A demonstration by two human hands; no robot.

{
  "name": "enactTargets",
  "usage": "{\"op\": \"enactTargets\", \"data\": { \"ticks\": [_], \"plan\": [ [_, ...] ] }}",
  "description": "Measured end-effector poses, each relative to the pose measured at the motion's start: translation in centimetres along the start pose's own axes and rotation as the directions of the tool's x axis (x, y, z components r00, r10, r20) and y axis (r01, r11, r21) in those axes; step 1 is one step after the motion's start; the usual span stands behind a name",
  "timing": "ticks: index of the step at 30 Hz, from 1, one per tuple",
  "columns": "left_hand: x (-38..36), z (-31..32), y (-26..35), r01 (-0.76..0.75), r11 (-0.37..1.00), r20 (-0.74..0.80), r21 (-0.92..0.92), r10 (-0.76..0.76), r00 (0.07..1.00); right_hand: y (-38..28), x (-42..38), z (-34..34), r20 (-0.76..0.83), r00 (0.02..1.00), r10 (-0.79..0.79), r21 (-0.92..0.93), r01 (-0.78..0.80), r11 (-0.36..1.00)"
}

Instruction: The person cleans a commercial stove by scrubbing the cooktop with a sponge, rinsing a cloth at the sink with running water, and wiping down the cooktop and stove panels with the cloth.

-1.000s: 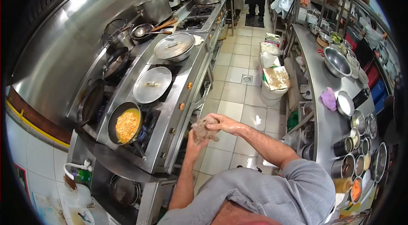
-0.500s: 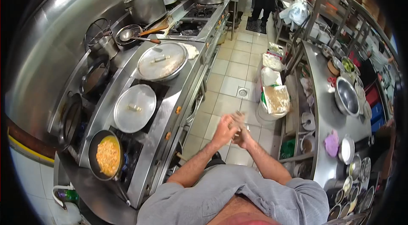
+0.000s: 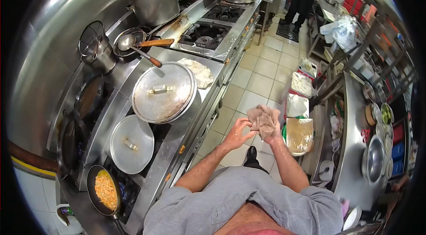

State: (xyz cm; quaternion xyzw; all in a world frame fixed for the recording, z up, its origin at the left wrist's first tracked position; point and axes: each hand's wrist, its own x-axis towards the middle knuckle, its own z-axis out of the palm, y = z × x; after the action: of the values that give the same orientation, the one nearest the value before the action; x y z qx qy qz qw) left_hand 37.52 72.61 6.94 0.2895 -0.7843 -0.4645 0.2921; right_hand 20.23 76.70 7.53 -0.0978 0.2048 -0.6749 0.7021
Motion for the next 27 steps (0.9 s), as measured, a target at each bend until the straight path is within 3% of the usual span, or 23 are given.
{"op": "enactTargets", "data": {
  "ticks": [4, 6, 8, 10, 12, 13, 14, 15, 16, 17, 18, 19, 20, 21, 23, 25, 27],
  "plan": [
    [3.0, -1.5, -6.5, 0.227, 0.974, -0.213, 0.022, -0.217, 0.953, -7.7, 10.6, -0.6, -0.024, 0.997, 0.078, 0.016, -0.077, 0.997],
    [2.7, -1.9, -8.7, 0.32, 0.947, -0.307, -0.016, -0.31, 0.9, -12.2, 14.6, 2.4, 0.059, 0.983, 0.172, -0.226, -0.155, 0.962],
    [3.3, -2.6, -9.6, 0.361, 0.931, -0.353, -0.057, -0.357, 0.865, -14.8, 20.8, 5.1, 0.037, 0.997, 0.062, -0.365, -0.044, 0.93],
    [3.8, -2.7, -10.0, 0.464, 0.873, -0.442, -0.147, -0.478, 0.759, -16.8, 26.8, 6.8, 0.158, 0.976, 0.152, -0.465, -0.062, 0.883],
    [5.6, -3.0, -8.8, 0.476, 0.859, -0.464, -0.188, -0.505, 0.728, -17.5, 30.3, 10.0, 0.162, 0.969, 0.186, -0.636, -0.041, 0.77],
    [6.7, -3.3, -8.2, 0.474, 0.851, -0.484, -0.226, -0.521, 0.703, -15.8, 34.8, 8.5, 0.266, 0.955, 0.132, -0.715, 0.104, 0.691],
    [7.6, -3.6, -8.0, 0.487, 0.852, -0.501, -0.193, -0.513, 0.697, -13.7, 38.9, 7.2, 0.372, 0.924, 0.088, -0.765, 0.252, 0.593],
    [8.6, -3.7, -7.9, 0.487, 0.853, -0.503, -0.187, -0.509, 0.698, -12.9, 38.8, 9.4, 0.461, 0.886, 0.052, -0.858, 0.43, 0.282],
    [9.7, -3.9, -8.0, 0.483, 0.852, -0.53, -0.203, -0.51, 0.677, -11.6, 39.7, 9.5, 0.595, 0.803, -0.015, -0.764, 0.56, -0.32],
    [11.1, -4.2, -8.5, 0.475, 0.852, -0.554, -0.219, -0.51, 0.658, -8.5, 40.8, 8.4, 0.45, 0.893, 0.02, -0.744, 0.387, -0.545],
    [12.7, -4.5, -9.2, 0.471, 0.856, -0.55, -0.212, -0.503, 0.667, -5.8, 42.0, 6.5, 0.461, 0.873, 0.158, -0.677, 0.461, -0.574],
    [14.3, -4.8, -9.9, 0.471, 0.858, -0.563, -0.206, -0.497, 0.66, -2.1, 43.4, 3.3, 0.523, 0.844, 0.117, -0.642, 0.481, -0.597],
    [15.6, -5.2, -10.7, 0.474, 0.858, -0.573, -0.198, -0.493, 0.655, 0.2, 44.1, 0.7, 0.517, 0.843, 0.15, -0.675, 0.51, -0.533],
    [17.0, -5.8, -11.8, 0.455, 0.869, -0.563, -0.195, -0.479, 0.674, 1.1, 44.6, -1.0, 0.61, 0.78, 0.141, -0.599, 0.57, -0.562],
    [20.7, -7.4, -12.7, 0.463, 0.871, -0.578, -0.164, -0.465, 0.67, -0.2, 46.2, -1.1, 0.564, 0.815, 0.135, -0.635, 0.532, -0.56],
    [23.9, -9.0, -12.8, 0.459, 0.862, -0.56, -0.215, -0.494, 0.665, -2.8, 47.9, -2.6, 0.611, 0.735, 0.294, -0.553, 0.662, -0.506],
    [27.4, -10.8, -13.4, 0.437, 0.862, -0.559, -0.255, -0.501, 0.661, -6.9, 51.3, -3.7, 0.544, 0.781, 0.306, -0.615, 0.62, -0.487]
  ]
}}
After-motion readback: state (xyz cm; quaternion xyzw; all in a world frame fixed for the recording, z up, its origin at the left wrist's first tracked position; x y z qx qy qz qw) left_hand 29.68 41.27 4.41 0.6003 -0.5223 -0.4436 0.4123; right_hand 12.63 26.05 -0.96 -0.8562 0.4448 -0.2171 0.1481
